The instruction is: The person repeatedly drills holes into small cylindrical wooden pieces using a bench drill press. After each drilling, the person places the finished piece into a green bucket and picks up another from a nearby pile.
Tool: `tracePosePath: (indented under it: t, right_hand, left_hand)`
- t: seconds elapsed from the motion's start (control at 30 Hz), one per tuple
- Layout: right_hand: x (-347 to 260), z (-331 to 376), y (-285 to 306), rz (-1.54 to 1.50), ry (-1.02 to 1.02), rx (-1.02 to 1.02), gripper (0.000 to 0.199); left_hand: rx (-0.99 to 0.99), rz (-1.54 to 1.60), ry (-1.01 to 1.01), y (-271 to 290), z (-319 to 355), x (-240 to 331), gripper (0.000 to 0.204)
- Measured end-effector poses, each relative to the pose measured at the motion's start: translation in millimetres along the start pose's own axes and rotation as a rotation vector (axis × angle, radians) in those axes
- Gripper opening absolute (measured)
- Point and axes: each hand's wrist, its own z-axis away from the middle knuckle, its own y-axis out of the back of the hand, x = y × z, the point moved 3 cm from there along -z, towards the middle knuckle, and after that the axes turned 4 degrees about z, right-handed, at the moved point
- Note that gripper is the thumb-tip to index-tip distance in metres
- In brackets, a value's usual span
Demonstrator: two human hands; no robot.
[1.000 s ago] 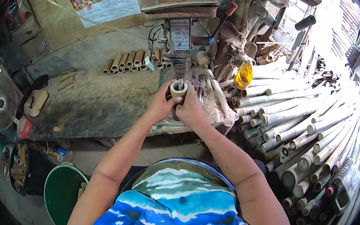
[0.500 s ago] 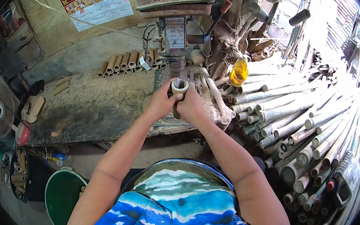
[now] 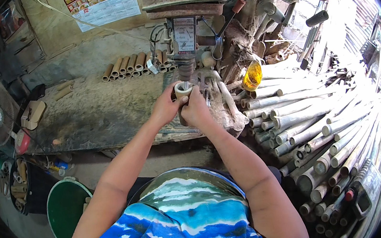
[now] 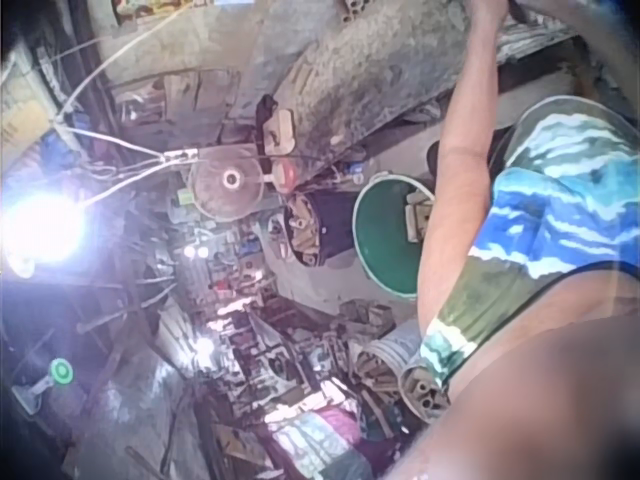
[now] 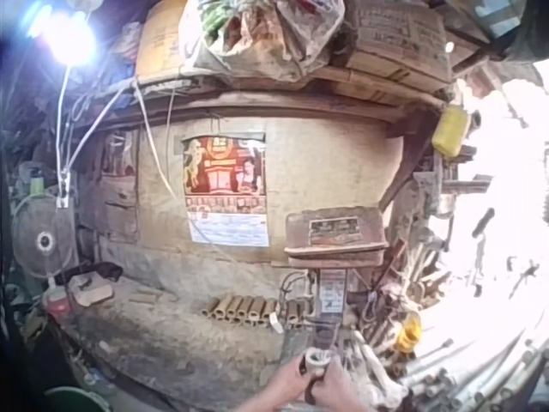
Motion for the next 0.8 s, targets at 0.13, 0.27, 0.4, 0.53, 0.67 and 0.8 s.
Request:
tracePosePath:
  t: [0.13, 0.27, 0.4, 0.53, 0.67, 0.8]
  right_hand:
    - [9, -4, 13, -0.006, 0.013, 0.046, 0.043]
    - [1, 10, 23, -0.039, 0.021, 0.043, 0.044]
    - [-13, 21, 20, 0.036, 0.021, 0.019, 0.045]
    - [-18, 14, 2, -0.049, 0.005, 0.017, 0.044]
    - [-5, 6, -4, -0.032, -0.076, -0.011, 0.043]
    - [11, 6, 3, -0.016, -0.076, 0.021, 0.042]
  left_hand:
    - [0.022, -0.146, -0.043, -14, -8, 12, 0.064]
    - [-0.021, -0.022, -0.045, -15, 2, 13, 0.068]
    - [-0.033, 0.082, -0.094, -9, 11, 8, 0.065]
    - [0.024, 0.102, -0.103, 3, 13, -9, 0.062]
    - [0.026, -0.006, -0.115, 1, 0, -23, 0.060]
    - [-0.026, -0.048, -0.054, -17, -6, -22, 0.059]
